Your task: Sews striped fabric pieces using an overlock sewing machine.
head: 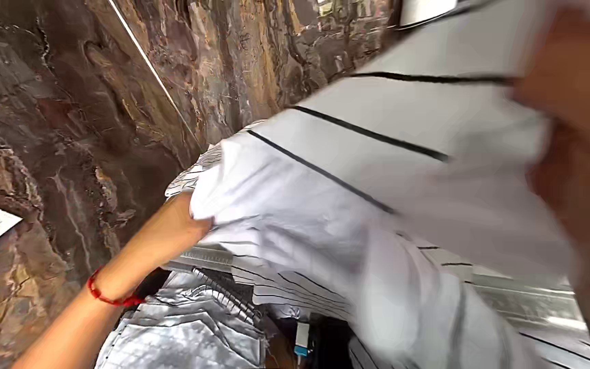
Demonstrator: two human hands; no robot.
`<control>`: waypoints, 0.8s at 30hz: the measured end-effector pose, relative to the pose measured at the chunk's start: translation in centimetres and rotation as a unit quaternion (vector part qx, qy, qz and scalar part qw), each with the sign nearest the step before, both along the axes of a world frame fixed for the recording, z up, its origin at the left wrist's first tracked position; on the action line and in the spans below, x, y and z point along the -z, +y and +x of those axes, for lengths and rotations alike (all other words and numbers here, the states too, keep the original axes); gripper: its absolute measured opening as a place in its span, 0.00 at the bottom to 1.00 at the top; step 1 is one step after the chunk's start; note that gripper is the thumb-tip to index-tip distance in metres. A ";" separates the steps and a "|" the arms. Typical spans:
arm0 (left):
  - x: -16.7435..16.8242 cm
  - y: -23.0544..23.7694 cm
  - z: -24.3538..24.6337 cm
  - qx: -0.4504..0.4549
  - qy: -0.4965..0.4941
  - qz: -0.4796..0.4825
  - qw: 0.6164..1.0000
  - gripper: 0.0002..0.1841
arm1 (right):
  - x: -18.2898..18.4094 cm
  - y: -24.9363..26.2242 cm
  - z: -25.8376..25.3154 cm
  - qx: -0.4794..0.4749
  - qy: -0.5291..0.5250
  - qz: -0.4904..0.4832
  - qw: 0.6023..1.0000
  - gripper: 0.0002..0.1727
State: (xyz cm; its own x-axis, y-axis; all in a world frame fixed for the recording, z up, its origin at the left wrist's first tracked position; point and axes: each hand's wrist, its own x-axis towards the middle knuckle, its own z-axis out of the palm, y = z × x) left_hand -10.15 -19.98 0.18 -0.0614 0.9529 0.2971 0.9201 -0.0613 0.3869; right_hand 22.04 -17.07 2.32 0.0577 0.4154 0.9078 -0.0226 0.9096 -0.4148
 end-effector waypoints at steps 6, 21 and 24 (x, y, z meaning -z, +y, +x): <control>0.8 1.6 -1.0 0.048 -0.080 0.078 0.993 0.14 | 10.4 -6.3 7.0 -0.015 0.056 -0.158 0.986 0.14; 9.8 8.1 18.3 0.424 0.196 0.344 0.814 0.21 | 19.1 -0.3 5.0 -0.081 0.189 -0.425 0.881 0.16; 13.5 7.8 19.5 0.412 0.142 0.375 0.818 0.20 | 19.0 -0.8 5.3 -0.068 0.149 -0.353 0.921 0.15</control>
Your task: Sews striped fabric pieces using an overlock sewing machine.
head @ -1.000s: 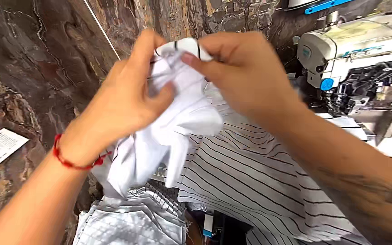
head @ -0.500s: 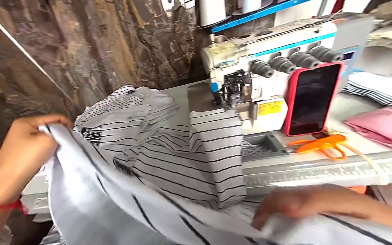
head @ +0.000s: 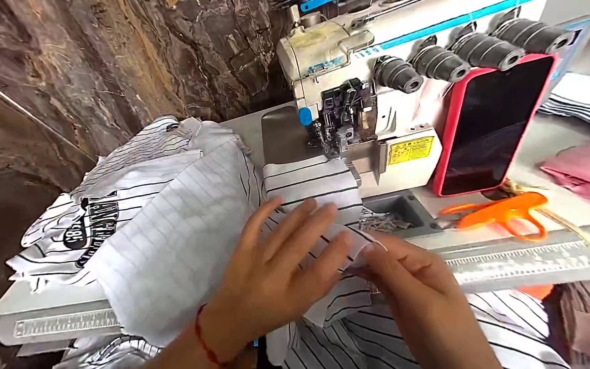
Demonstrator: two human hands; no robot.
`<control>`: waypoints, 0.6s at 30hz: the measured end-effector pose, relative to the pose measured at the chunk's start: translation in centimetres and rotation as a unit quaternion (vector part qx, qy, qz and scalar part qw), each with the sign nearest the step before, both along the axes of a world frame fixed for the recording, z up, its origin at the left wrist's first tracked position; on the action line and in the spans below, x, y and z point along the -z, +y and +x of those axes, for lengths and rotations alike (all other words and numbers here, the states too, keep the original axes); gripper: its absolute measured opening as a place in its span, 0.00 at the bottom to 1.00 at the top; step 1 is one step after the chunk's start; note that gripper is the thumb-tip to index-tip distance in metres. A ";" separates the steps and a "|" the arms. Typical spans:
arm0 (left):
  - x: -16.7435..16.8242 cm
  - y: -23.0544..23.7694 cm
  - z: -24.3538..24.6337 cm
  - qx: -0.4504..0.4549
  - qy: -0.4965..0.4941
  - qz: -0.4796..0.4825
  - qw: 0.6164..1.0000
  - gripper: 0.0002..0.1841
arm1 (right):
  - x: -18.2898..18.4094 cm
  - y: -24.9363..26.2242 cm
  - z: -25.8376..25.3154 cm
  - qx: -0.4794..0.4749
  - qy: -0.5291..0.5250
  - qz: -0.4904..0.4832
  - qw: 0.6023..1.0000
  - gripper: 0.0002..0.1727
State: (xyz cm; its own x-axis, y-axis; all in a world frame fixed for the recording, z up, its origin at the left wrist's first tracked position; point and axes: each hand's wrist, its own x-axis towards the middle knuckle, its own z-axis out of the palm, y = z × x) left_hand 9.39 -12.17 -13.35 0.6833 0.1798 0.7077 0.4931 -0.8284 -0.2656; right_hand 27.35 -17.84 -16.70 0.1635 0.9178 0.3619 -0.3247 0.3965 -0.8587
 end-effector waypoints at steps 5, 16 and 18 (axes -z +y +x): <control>1.3 1.6 -1.4 0.031 -0.113 -0.049 0.992 0.11 | -0.4 -0.9 0.6 0.015 -0.071 0.055 0.996 0.11; -2.0 1.9 -2.7 0.167 -0.192 -0.329 0.910 0.13 | 1.1 -0.1 1.1 0.074 -0.153 0.102 0.980 0.07; -3.3 1.6 -1.3 0.097 -0.245 -0.293 0.919 0.11 | 0.3 -0.5 0.8 0.045 -0.151 0.087 0.984 0.06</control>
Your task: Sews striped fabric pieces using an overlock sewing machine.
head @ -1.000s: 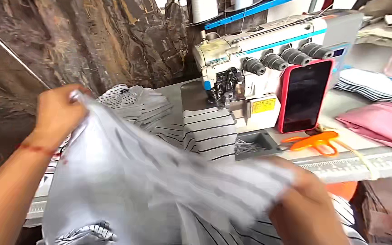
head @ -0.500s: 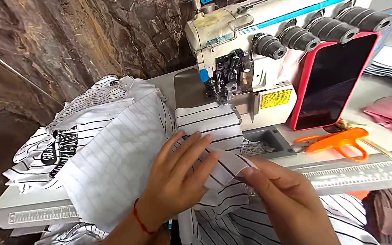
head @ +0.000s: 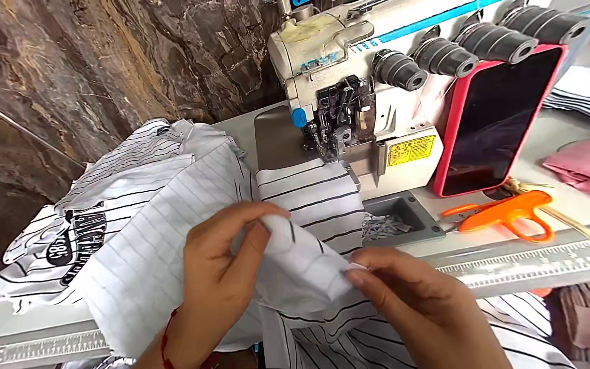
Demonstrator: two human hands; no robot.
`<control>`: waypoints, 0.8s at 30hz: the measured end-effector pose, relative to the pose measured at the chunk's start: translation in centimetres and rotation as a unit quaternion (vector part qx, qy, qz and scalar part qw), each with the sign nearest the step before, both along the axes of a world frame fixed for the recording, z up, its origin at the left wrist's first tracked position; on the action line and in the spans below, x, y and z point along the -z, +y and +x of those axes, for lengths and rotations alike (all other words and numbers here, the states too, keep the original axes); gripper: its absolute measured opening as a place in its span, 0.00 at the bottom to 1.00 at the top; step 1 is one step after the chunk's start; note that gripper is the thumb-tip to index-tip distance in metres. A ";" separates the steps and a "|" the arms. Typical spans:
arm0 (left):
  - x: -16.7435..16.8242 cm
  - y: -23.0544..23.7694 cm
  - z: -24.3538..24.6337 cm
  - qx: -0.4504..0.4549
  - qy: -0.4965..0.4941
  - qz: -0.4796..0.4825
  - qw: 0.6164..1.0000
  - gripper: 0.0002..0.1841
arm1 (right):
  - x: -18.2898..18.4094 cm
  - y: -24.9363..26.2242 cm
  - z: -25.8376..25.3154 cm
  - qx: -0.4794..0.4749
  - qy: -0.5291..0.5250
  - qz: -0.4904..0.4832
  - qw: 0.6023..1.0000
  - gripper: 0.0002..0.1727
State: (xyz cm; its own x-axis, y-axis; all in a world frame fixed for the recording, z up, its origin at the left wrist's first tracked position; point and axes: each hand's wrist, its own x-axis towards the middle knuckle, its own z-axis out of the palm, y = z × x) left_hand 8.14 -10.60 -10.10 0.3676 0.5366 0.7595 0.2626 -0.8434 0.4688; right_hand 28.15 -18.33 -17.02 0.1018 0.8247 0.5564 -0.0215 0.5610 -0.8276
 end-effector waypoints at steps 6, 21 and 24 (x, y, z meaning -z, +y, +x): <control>-4.0 3.6 4.2 -0.104 0.134 0.125 0.978 0.11 | -0.2 1.3 0.0 0.088 0.038 -0.007 0.995 0.05; -1.6 5.2 4.7 -0.120 0.214 0.061 0.967 0.12 | 1.8 1.6 1.1 0.098 0.096 -0.014 0.990 0.01; -1.9 4.9 4.7 -0.115 0.241 0.082 0.960 0.13 | 1.7 0.6 0.9 0.079 0.119 -0.040 0.989 0.02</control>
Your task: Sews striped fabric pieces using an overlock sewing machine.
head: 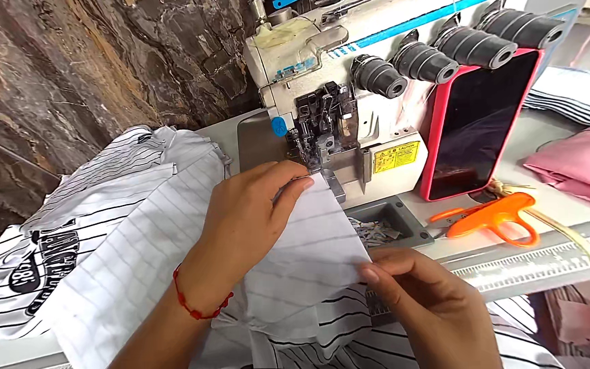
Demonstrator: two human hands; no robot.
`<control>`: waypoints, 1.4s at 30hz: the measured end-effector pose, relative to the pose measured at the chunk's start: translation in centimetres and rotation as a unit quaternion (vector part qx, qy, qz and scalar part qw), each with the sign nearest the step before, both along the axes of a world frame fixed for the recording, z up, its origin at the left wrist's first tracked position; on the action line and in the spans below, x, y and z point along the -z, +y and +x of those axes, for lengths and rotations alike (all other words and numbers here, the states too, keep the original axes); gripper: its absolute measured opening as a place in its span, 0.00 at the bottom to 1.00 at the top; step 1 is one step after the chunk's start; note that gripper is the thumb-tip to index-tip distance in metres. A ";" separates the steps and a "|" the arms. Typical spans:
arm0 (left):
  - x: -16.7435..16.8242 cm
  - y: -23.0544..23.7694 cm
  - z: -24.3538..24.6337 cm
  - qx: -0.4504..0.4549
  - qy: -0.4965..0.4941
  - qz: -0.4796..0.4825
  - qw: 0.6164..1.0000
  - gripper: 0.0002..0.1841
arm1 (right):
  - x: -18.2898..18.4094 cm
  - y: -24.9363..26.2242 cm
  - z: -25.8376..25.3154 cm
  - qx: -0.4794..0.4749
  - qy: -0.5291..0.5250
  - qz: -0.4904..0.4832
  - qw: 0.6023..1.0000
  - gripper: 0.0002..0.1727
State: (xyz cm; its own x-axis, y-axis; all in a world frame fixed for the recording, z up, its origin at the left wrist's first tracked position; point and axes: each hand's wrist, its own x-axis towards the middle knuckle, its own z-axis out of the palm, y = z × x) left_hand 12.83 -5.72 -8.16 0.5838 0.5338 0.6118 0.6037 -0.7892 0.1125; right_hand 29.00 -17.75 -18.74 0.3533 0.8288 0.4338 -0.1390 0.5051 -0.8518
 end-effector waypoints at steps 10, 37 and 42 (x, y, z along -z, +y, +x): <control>-0.5 0.1 -0.1 0.007 0.061 0.027 0.998 0.12 | 0.4 -0.3 -0.3 -0.027 0.015 -0.016 0.999 0.03; 1.2 -4.7 3.3 -0.082 0.064 0.126 0.987 0.11 | -0.6 -0.9 -1.2 -0.054 0.071 -0.085 0.992 0.07; 3.6 -6.3 3.1 -0.090 0.026 0.056 0.994 0.32 | -1.1 -1.0 -1.9 -0.041 0.067 -0.081 0.994 0.08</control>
